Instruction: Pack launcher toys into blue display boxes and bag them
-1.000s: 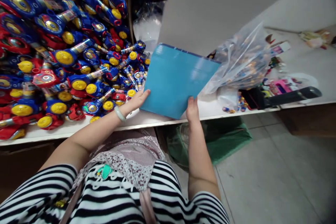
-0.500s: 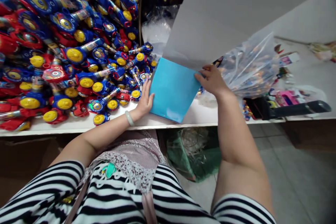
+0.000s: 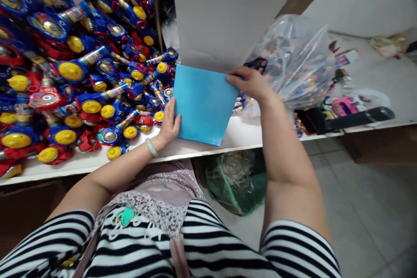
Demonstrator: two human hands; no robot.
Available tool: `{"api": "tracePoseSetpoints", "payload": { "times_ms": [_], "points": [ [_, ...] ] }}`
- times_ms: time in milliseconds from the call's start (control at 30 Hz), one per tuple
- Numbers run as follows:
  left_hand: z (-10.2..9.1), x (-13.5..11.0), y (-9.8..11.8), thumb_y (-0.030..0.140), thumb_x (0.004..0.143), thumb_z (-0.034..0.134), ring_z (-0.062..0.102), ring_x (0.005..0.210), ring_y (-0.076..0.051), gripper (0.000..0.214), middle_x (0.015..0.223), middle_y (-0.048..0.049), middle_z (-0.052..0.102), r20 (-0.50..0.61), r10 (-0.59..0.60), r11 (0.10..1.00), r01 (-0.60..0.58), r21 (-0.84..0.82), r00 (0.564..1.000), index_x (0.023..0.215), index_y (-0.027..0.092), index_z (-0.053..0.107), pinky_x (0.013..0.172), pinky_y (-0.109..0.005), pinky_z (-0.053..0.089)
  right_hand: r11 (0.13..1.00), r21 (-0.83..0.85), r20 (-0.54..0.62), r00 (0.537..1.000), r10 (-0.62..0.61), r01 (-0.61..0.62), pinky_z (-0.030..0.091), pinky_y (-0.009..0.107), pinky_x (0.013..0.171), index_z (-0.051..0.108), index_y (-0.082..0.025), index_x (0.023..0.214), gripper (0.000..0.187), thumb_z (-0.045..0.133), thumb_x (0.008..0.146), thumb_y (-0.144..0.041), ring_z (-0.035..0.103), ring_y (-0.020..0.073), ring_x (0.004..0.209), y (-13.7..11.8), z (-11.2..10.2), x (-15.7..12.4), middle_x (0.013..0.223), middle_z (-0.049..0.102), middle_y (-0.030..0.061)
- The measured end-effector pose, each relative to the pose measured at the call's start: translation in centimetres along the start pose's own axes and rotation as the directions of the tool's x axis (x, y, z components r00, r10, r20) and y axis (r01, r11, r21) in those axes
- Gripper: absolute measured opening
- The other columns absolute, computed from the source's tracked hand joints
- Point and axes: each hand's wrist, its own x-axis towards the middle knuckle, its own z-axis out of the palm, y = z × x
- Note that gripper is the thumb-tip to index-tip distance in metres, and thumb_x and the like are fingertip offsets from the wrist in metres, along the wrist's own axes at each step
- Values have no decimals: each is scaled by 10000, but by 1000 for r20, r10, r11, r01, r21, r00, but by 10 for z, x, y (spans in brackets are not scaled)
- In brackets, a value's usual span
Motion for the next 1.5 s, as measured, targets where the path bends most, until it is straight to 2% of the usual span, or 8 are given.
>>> {"api": "tracePoseSetpoints", "payload": {
  "times_ms": [233, 400, 567, 800, 900, 1133, 1333, 1500],
  "points": [
    [10, 2, -2, 345, 1052, 338, 232, 1554, -254, 606, 1646, -178, 259, 69, -15, 1000, 13, 27, 997, 1610, 179, 171, 1284, -479, 230, 981, -182, 152, 983, 100, -72, 473, 421, 1029, 663, -121, 1231, 403, 410, 990, -322, 612, 279, 1186, 23, 33, 5, 1271, 686, 147],
    [13, 6, -1, 300, 1047, 318, 99, 1581, -297, 616, 1678, -195, 124, 119, 1, 993, -15, 115, 993, 1615, 163, 124, 1281, -566, 179, 954, -292, -47, 997, 56, -67, 361, 486, 1145, 545, -73, 1390, 506, 325, 1002, -312, 492, 308, 1326, 23, 51, -12, 1410, 573, 213],
    [14, 10, 3, 232, 1039, 301, 0, 1589, -272, 642, 1700, -151, 37, 152, 11, 987, -35, 157, 988, 1625, 198, 43, 1298, -552, 122, 886, -428, -230, 970, 83, -177, 328, 624, 1050, 706, -126, 1135, 479, 395, 979, -455, 464, 414, 1279, 16, 56, -19, 1321, 597, 226],
    [6, 13, 3, 230, 1042, 315, 126, 1581, -251, 606, 1675, -196, 153, 188, 68, 988, -92, 120, 980, 1616, 190, 126, 1267, -500, 269, 966, -258, -291, 953, -80, 2, 460, 405, 908, 687, -168, 955, 380, 429, 941, -446, 614, 256, 956, 42, 60, -14, 966, 705, 125],
    [11, 14, 6, 236, 1026, 352, 228, 1553, -307, 546, 1633, -244, 255, 230, -22, 983, -22, 185, 973, 1560, 138, 296, 1228, -566, 312, 939, -338, -300, 953, -50, -57, 451, 447, 925, 701, -159, 917, 402, 423, 939, -449, 603, 272, 969, 42, 66, -10, 945, 699, 130],
    [22, 18, 25, 33, 915, 378, 431, 1438, -352, 533, 1535, -268, 429, 440, -226, 856, -38, 515, 869, 1437, 25, 484, 1181, -516, 367, 739, -645, -120, 981, 153, -194, 347, 686, 1016, 585, -11, 1334, 542, 214, 974, -173, 499, 409, 1257, 4, 103, -25, 1264, 609, 293],
    [23, 36, 35, 88, 972, 346, 597, 1179, -339, 412, 1287, -266, 614, 610, -155, 750, -310, 585, 777, 1248, -9, 637, 959, -444, 486, 805, -572, 98, 961, 260, -159, 381, 587, 1132, 381, 76, 1489, 608, 178, 946, -106, 372, 394, 1460, -11, 146, -43, 1560, 378, 304],
    [13, 52, 45, 96, 965, 392, 592, 1152, -340, 344, 1187, -276, 633, 671, -144, 801, -312, 510, 727, 1117, -11, 681, 924, -454, 489, 854, -483, 86, 960, 265, -193, 450, 629, 1058, 374, 76, 1493, 621, 211, 923, -109, 392, 440, 1438, -15, 149, -38, 1529, 382, 358]
  ]
}}
